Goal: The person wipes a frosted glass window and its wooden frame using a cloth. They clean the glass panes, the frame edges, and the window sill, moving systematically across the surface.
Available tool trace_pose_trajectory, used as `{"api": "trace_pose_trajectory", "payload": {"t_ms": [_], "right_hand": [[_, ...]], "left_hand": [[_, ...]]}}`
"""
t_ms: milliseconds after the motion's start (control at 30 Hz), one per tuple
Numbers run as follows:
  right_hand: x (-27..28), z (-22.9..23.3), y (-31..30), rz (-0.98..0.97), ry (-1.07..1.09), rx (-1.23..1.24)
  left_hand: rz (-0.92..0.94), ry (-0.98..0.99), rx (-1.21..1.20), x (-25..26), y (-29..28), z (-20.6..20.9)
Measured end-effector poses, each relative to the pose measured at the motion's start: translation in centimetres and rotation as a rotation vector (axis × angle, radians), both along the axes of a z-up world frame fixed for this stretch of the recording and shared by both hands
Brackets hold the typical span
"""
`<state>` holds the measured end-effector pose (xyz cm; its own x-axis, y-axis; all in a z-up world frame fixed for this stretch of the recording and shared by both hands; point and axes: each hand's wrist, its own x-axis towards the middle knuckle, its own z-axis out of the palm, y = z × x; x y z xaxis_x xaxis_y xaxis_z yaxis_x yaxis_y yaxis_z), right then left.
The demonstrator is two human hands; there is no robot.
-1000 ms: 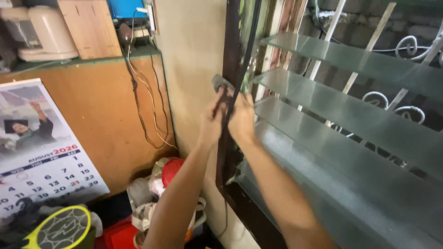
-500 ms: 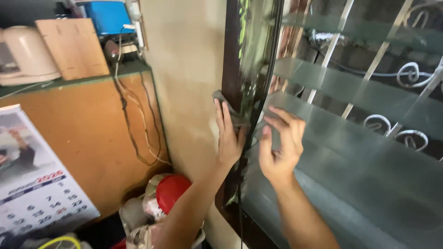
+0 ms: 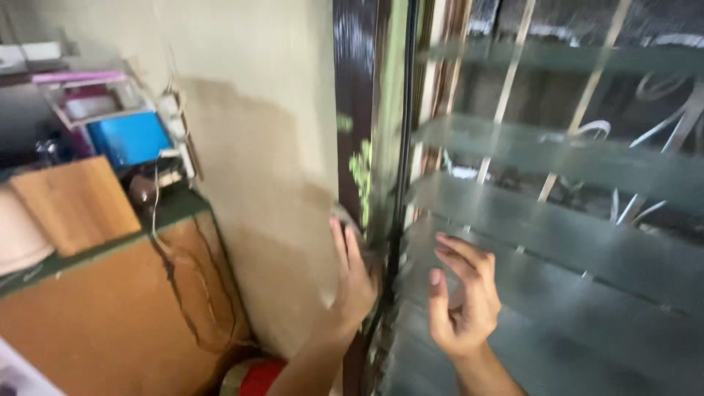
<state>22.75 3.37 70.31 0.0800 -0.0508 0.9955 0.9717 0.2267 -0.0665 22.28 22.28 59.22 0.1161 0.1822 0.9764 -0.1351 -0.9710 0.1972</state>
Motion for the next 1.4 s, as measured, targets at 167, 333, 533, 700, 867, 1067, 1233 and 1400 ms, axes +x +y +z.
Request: {"api": "trace_pose_trajectory", "payload": {"t_ms": [167,333,533,700,867,1067,1233,1400], "right_hand": [[-1.3,4.8,3.0,-0.113,-0.084,-0.073],[-0.4,13.1,7.2,-0.537,-0.274,-0.296],[1.5,16.8,10.0,-0.858,-0.485,-0.310],[2.3,17.1,9.5,-0.847,-0.543,-0.408],[2.2,17.4,9.5,-0.774,-0.517,-0.460],[2.2,17.7,9.4,-0.721,-0.550,-0.454],[2.9,17.9,9.0,-0.643,-0.578,-0.436],[3.1,17.9,9.3,-0.556,-0.540,-0.430]], "left_hand": [[-0.126,0.011,0.020,0.6,1.8,-2.4],[-0.074,0.057,0.076,0.4,3.1,-2.7],[-0.293,0.049,-0.055,0.4,2.5,-2.9],[-0.287,-0.040,-0.063,-0.4,1.0,0.2],[-0.299,-0.021,0.068,-0.9,3.5,6.8],[-0.247,0.132,0.088,-2.5,3.4,1.1],[-0.241,-0.019,0.174,-1.6,2.8,1.4],[-0.400,-0.049,0.053,-1.3,4.0,9.0]]}}
